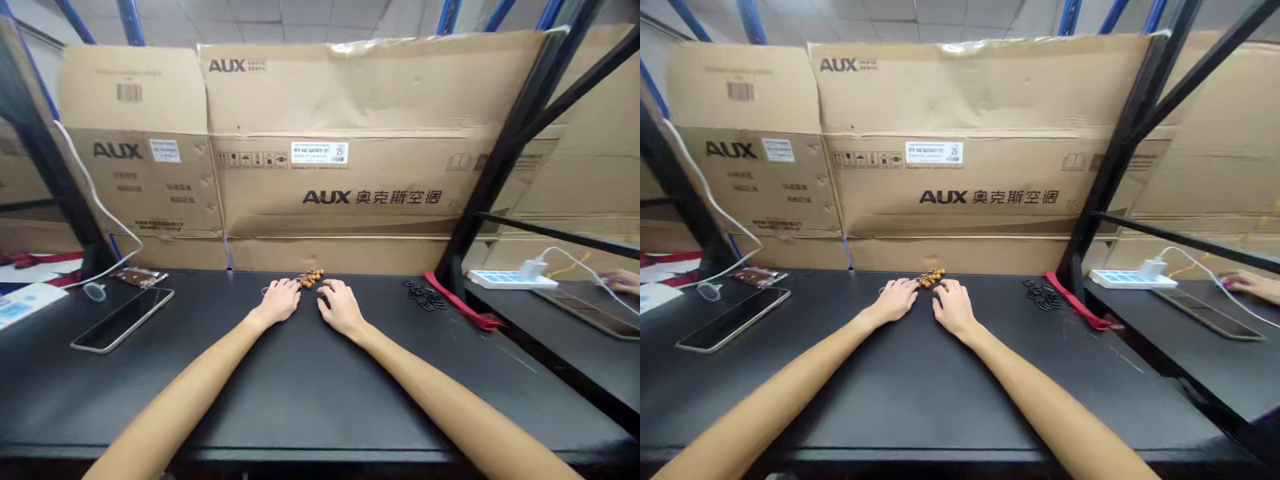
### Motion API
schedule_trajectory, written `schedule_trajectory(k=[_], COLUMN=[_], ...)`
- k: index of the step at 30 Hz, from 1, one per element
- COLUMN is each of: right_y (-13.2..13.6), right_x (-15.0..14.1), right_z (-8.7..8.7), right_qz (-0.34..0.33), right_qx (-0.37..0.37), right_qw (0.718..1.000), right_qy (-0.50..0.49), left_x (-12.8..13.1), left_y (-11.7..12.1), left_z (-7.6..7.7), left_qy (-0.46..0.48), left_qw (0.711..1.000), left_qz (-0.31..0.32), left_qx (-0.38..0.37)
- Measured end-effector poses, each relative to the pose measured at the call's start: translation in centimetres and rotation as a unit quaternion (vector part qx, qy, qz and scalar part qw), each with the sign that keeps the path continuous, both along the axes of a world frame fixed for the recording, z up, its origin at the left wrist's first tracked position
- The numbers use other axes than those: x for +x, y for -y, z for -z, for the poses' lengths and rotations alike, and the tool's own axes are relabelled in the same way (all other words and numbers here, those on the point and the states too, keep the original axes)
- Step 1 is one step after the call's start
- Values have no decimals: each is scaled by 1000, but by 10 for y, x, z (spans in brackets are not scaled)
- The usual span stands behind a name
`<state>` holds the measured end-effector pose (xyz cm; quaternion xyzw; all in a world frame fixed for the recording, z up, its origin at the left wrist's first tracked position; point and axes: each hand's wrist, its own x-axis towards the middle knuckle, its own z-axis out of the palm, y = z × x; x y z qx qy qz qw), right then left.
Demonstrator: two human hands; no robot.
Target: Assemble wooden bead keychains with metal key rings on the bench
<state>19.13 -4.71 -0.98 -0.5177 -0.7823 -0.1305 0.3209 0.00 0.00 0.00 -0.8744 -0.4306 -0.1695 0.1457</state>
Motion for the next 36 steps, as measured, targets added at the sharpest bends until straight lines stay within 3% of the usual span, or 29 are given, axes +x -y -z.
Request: schedule_trajectory(k=[8, 14, 22, 27, 36], right_y=[4, 6, 14, 18, 17], right_x=[-3, -1, 0, -2, -6], right_z=[-6, -8, -14, -15, -11], right_qz=[-47, -77, -165, -206, -252], right_qx=[6, -19, -42, -47, -85], right_qw=[999, 996, 985, 977, 963], right_qy=[18, 30, 31, 29, -43], left_x=[-1, -13, -15, -14, -13], left_y=[28, 59, 58, 59, 56], left_z=[-8, -16, -23, -23, -17], left_qy=[-29, 61, 162, 174, 114], left_qw=[994, 979, 947, 944, 971], left_qz=[100, 173, 227, 223, 186], left_qx=[-17, -88, -162, -171, -95])
